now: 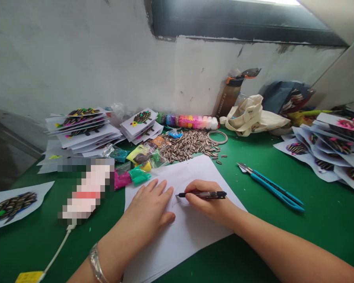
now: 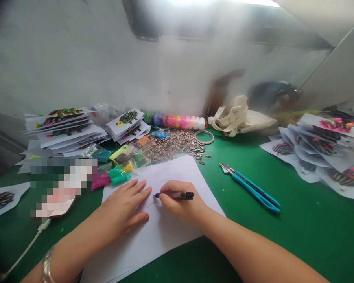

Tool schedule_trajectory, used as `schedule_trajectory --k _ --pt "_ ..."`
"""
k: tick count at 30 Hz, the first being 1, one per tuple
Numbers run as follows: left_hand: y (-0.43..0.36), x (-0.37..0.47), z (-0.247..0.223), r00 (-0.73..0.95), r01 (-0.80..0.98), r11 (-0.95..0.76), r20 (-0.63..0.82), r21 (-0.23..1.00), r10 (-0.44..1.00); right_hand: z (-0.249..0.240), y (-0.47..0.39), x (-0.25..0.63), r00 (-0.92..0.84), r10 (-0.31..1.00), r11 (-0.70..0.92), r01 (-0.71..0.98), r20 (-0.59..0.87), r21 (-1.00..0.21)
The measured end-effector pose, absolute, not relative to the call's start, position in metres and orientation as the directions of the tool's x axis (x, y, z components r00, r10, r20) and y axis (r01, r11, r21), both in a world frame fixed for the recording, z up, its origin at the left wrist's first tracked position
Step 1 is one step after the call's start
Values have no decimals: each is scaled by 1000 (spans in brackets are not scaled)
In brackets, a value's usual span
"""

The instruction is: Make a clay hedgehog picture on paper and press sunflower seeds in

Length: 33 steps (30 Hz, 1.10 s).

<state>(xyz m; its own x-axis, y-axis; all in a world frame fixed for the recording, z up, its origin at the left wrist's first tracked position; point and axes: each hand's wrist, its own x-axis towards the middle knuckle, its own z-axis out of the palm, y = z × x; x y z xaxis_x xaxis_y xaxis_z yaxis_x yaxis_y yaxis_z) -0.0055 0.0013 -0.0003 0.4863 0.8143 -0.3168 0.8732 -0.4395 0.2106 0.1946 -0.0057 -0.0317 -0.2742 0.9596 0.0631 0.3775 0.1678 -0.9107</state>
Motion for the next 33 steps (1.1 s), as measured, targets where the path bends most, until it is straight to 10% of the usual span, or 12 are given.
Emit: schedule_trajectory --k 33 --pt "3 -4 1 475 880 -429 -360 204 803 -31 -2 203 -225 973 126 348 48 -929"
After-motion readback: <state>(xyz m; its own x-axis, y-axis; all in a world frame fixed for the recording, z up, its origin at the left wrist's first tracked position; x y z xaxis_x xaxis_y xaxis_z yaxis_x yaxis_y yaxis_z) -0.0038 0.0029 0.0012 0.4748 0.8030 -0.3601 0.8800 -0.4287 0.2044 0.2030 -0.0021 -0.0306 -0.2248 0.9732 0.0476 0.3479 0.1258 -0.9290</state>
